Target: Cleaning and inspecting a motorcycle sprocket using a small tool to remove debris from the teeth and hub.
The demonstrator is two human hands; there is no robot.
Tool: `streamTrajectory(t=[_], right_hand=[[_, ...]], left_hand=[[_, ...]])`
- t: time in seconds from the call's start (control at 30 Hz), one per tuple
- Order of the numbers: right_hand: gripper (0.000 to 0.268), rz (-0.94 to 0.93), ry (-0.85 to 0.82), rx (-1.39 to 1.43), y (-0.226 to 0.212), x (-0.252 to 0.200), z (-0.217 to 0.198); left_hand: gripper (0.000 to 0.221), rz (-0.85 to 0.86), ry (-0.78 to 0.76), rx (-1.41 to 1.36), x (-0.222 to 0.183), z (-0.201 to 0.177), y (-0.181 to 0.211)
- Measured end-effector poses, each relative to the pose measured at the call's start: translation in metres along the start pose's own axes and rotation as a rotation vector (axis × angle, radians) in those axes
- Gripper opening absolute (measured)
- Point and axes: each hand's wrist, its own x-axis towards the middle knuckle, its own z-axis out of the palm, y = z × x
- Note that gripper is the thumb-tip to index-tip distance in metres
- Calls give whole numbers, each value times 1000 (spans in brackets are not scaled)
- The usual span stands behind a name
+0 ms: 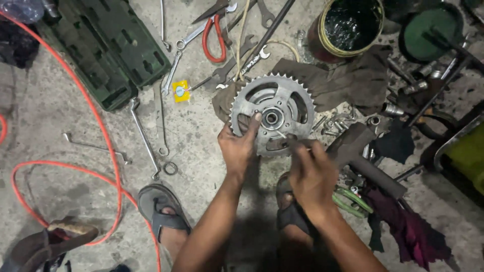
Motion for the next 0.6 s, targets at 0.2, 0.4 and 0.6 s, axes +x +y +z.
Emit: streamTrajectory(t=[0.2,0.4,0.6], right_hand=[[14,35,1,50,1,21,-19],[13,55,4,132,2,17,-16],[7,36,-43,128,14,27,-13]], left_hand=[[34,27,10,36,0,3,3],[31,34,10,-1,-1,5,2],[33,15,-109,68,-3,-6,-5]])
